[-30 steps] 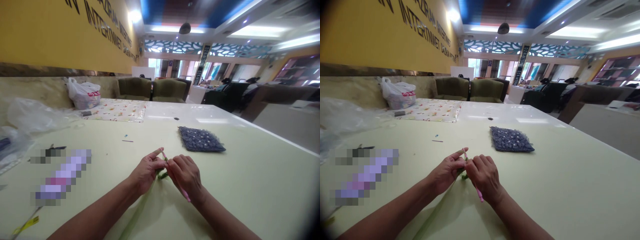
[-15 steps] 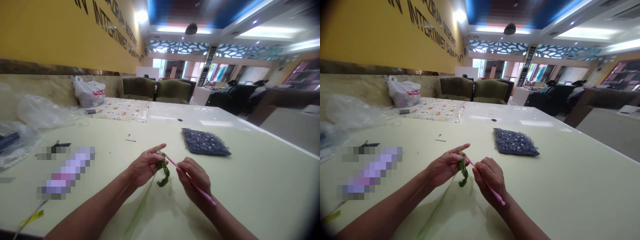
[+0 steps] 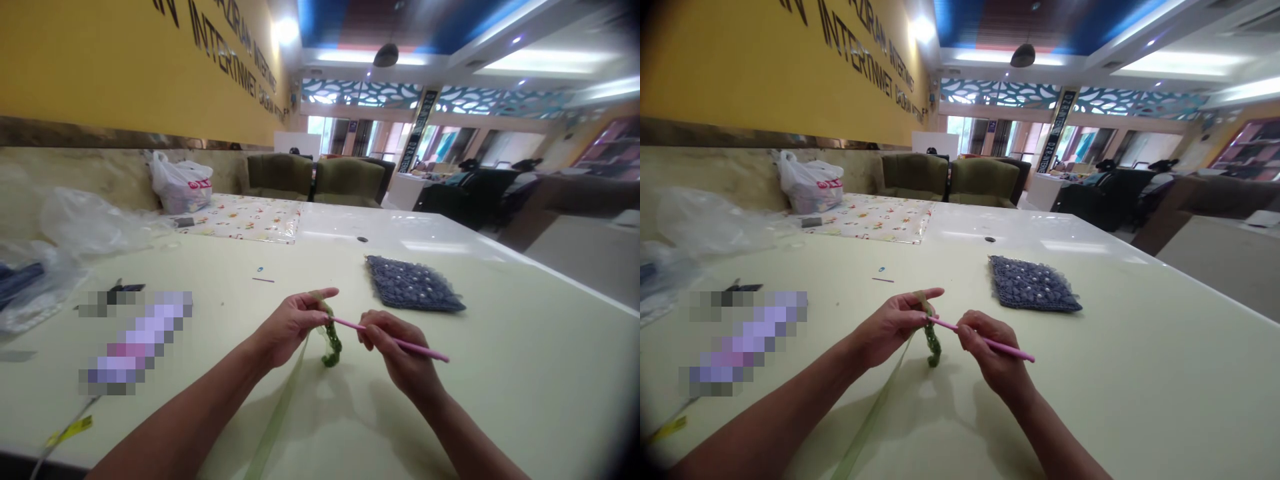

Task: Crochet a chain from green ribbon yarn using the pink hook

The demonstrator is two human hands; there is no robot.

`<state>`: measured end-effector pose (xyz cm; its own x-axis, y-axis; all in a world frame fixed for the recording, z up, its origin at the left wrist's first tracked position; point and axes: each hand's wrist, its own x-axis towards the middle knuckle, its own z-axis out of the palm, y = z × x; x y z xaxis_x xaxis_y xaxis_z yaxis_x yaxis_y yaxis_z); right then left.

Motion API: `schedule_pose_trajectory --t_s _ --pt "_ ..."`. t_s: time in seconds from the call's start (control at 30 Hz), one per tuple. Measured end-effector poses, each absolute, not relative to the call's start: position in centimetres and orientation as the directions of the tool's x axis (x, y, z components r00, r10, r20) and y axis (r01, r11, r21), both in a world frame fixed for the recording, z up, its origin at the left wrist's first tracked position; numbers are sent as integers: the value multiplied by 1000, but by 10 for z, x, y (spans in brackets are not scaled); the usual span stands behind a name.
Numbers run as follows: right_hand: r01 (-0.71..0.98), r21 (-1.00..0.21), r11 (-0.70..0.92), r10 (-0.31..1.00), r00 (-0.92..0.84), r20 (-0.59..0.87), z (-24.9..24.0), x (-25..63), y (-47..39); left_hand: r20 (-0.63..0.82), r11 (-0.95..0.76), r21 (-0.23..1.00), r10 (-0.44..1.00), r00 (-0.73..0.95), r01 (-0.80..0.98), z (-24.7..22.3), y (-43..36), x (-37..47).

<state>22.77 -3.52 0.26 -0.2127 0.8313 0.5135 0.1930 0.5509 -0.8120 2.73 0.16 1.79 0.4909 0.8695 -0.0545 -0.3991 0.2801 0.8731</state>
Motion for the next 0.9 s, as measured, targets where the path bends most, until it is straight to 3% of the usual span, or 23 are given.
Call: schedule_pose_trajectory --t_s 0.07,0.23,0.3,0.53,0.63,0.77,0.9 --pt "226 -772 594 803 -219 554 2 226 -35 -51 259 896 867 496 -361 17 -3 32" --pt "467 -502 728 642 -208 738 -2 220 -34 -17 222 909 865 501 -354 11 -15 45" --pt "500 -475 724 637 -220 739 -2 220 -33 -13 211 910 876 482 -358 10 -18 48" --pt "305 -654 692 713 -144 687 5 223 -31 107 45 962 845 524 -269 17 -14 44" --pt "277 -696 663 738 -84 670 7 226 -30 93 -69 996 807 584 -63 23 -8 32" --pt "275 -778 566 806 17 592 6 224 -29 159 -343 903 826 540 258 20 -3 21" --pt "114 -895 431 879 170 445 0 219 -28 245 -431 832 851 465 350 17 -7 24"
